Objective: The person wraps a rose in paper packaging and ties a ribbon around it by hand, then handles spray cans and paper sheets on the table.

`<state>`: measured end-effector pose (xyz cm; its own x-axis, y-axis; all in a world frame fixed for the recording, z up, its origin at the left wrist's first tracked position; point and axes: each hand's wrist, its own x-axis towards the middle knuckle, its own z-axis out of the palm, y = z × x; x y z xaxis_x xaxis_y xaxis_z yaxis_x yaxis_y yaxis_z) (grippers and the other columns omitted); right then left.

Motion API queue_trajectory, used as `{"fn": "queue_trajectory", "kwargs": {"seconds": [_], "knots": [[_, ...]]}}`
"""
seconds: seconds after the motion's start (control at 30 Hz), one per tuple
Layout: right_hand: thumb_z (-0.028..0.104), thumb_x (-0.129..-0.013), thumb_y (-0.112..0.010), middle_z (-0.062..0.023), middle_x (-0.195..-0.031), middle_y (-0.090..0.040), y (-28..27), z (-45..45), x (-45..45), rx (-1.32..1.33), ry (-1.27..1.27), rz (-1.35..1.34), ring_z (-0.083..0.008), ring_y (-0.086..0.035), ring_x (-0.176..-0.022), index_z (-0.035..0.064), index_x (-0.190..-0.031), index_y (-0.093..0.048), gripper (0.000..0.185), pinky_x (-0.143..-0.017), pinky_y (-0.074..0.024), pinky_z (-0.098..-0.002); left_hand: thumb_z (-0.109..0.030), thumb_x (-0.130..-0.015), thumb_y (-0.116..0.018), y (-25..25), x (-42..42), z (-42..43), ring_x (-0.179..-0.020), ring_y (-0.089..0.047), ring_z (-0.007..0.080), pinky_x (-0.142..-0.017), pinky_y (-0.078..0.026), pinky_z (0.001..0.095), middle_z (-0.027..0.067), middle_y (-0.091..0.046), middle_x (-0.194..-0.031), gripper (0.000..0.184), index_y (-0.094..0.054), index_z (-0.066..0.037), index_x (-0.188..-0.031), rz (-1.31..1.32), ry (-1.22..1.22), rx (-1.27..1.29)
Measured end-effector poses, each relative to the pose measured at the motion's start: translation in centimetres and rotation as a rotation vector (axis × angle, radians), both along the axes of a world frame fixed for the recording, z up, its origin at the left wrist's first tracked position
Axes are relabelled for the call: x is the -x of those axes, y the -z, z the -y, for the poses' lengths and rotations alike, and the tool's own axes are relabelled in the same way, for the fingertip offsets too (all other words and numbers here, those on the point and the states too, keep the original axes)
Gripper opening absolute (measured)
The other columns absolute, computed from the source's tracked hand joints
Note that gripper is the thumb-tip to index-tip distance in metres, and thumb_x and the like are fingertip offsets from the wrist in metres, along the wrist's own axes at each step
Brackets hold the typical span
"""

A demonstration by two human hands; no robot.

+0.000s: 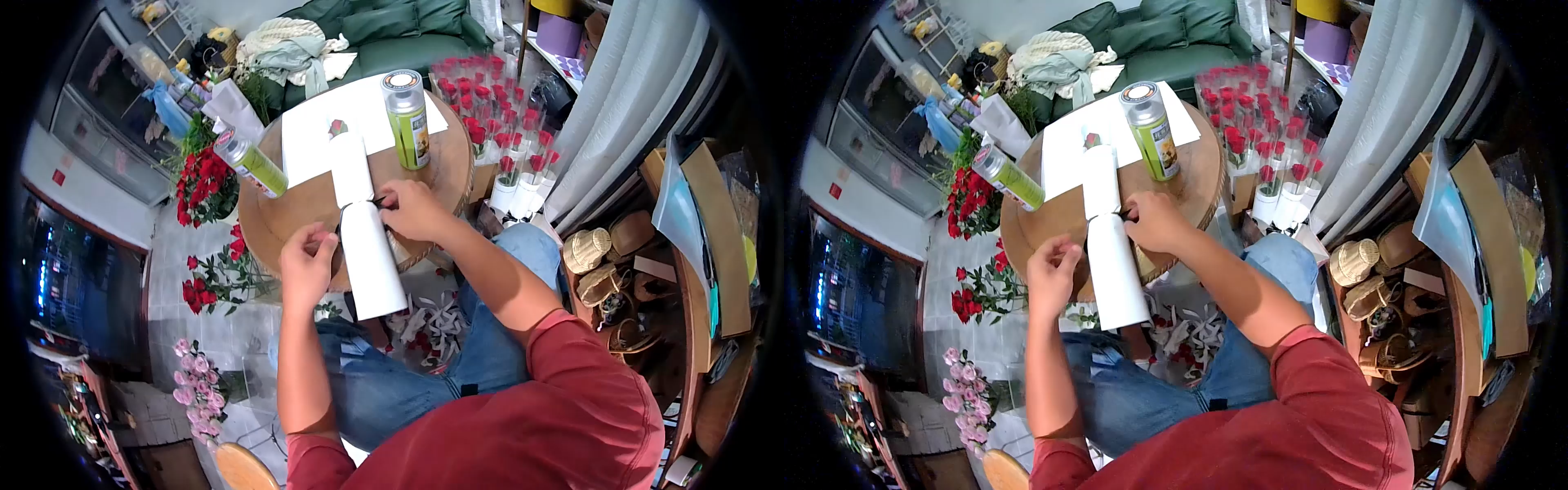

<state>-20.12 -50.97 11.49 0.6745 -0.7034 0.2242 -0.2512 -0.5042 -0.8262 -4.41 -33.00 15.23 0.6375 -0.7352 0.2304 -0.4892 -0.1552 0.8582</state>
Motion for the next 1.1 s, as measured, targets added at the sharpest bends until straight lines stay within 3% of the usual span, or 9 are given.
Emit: {"fn": "queue_trajectory", "kwargs": {"seconds": [0.07, 0.27, 0.43, 0.67, 0.77, 0.87, 0.9, 1.0, 1.1], "knots": [[0.016, -0.08, -0.072, -0.021, -0.098, -0.073, -0.8, 0.2, -0.4, -0.043, -0.025, -0.029, -0.0333, -0.072, -0.088, -0.008, -0.113, -0.068, 0.041, -0.084, -0.057, -0.0388, -0.006, -0.092, -0.071, 2.0, -2.1, 2.3, -0.081, -0.062, 0.0098, -0.075, -0.05, 0.0243, 0.0055, -0.07, -0.093, 0.026, -0.068, 0.008, -0.113, -0.134, 0.163, -0.073], [0.015, -0.079, -0.071, -0.0223, -0.097, -0.072, -0.8, 1.4, 0.1, -0.189, -0.102, -0.098, -0.0348, -0.071, -0.089, -0.0037, -0.099, -0.073, 0.028, -0.081, -0.0561, -0.0414, -0.001, -0.092, -0.069, 1.7, -3.7, 3.0, -0.081, -0.062, 0.0084, -0.076, -0.051, 0.0235, 0.0022, -0.068, -0.089, 0.017, -0.072, 0.007, -0.106, -0.242, 0.17, -0.139], [0.015, -0.081, -0.07, -0.0173, -0.092, -0.072, -2.1, 2.7, 1.6, 0.095, -0.113, -0.142, -0.0382, -0.067, -0.09, 0.0, -0.087, -0.071, 0.016, -0.082, -0.0537, -0.0457, 0.0, -0.095, -0.064, 1.9, -4.7, 3.5, -0.079, -0.061, 0.0068, -0.075, -0.05, 0.0223, 0.0017, -0.067, -0.088, 0.014, -0.071, 0.006, -0.105, -0.222, 0.152, -0.095], [0.007, -0.078, -0.071, -0.0175, -0.091, -0.069, -1.2, 4.9, 3.6, 0.5, -0.037, 0.039, -0.0354, -0.065, -0.083, 0.003, -0.095, -0.07, 0.017, -0.079, -0.0527, -0.0422, 0.002, -0.096, -0.059, 1.3, -5.5, 3.7, -0.059, -0.053, 0.0062, -0.053, -0.043, 0.023, 0.0025, -0.064, -0.085, 0.015, -0.067, 0.005, -0.108, -0.423, 0.136, -0.079], [0.006, -0.079, -0.071, -0.0127, -0.088, -0.069, -0.2, 5.0, 4.0, 0.346, -0.056, 0.124, -0.0246, -0.065, -0.073, 0.0028, -0.101, -0.071, 0.023, -0.07, -0.0529, -0.0344, 0.004, -0.09, -0.057, 1.5, -6.0, 3.4, -0.057, -0.048, 0.0047, -0.049, -0.036, 0.0212, 0.0016, -0.063, -0.085, 0.021, -0.067, 0.004, -0.109, -0.513, 0.154, -0.084], [0.008, -0.079, -0.073, -0.0013, -0.08, -0.062, -1.6, 4.7, 4.5, 0.012, -0.284, -0.053, -0.007, -0.052, -0.069, 0.0001, -0.105, -0.069, 0.028, -0.063, -0.0467, -0.0249, 0.003, -0.088, -0.052, 0.8, -6.0, 2.9, -0.059, -0.044, 0.0035, -0.049, -0.031, 0.0185, 0.0063, -0.062, -0.091, 0.032, -0.065, 0.008, -0.117, -0.688, 0.208, -0.086], [0.017, -0.078, -0.072, -0.0151, -0.075, -0.066, -2.1, 4.2, 4.3, 0.049, -0.252, -0.05, -0.0206, -0.063, -0.067, -0.0003, -0.099, -0.071, 0.027, -0.064, -0.0522, -0.0343, -0.001, -0.089, -0.055, 0.7, -6.0, 2.9, -0.06, -0.044, 0.0037, -0.048, -0.031, 0.0187, 0.0048, -0.061, -0.088, 0.029, -0.066, 0.008, -0.115, -0.727, 0.222, -0.092], [0.022, -0.089, -0.068, -0.0146, -0.07, -0.065, -1.7, 3.7, 3.5, 0.031, -0.263, -0.043, -0.0209, -0.062, -0.061, 0.0001, -0.091, -0.071, 0.022, -0.062, -0.0511, -0.0342, -0.014, -0.095, -0.064, 0.7, -5.7, 2.9, -0.055, -0.042, 0.0029, -0.046, -0.029, 0.0192, -0.0025, -0.055, -0.073, 0.02, -0.071, 0.004, -0.103, -0.828, 0.169, -0.131], [0.028, -0.1, -0.06, -0.0122, -0.064, -0.065, -1.6, 3.1, 2.6, -0.013, -0.087, -0.238, -0.0189, -0.062, -0.057, -0.002, -0.082, -0.069, 0.036, -0.059, -0.0507, -0.033, -0.02, -0.098, -0.067, 1.3, -5.3, 2.7, -0.052, -0.04, 0.0022, -0.044, -0.028, 0.0193, -0.0044, -0.054, -0.07, 0.022, -0.072, 0.002, -0.097, -0.736, 0.175, -0.2]]}}
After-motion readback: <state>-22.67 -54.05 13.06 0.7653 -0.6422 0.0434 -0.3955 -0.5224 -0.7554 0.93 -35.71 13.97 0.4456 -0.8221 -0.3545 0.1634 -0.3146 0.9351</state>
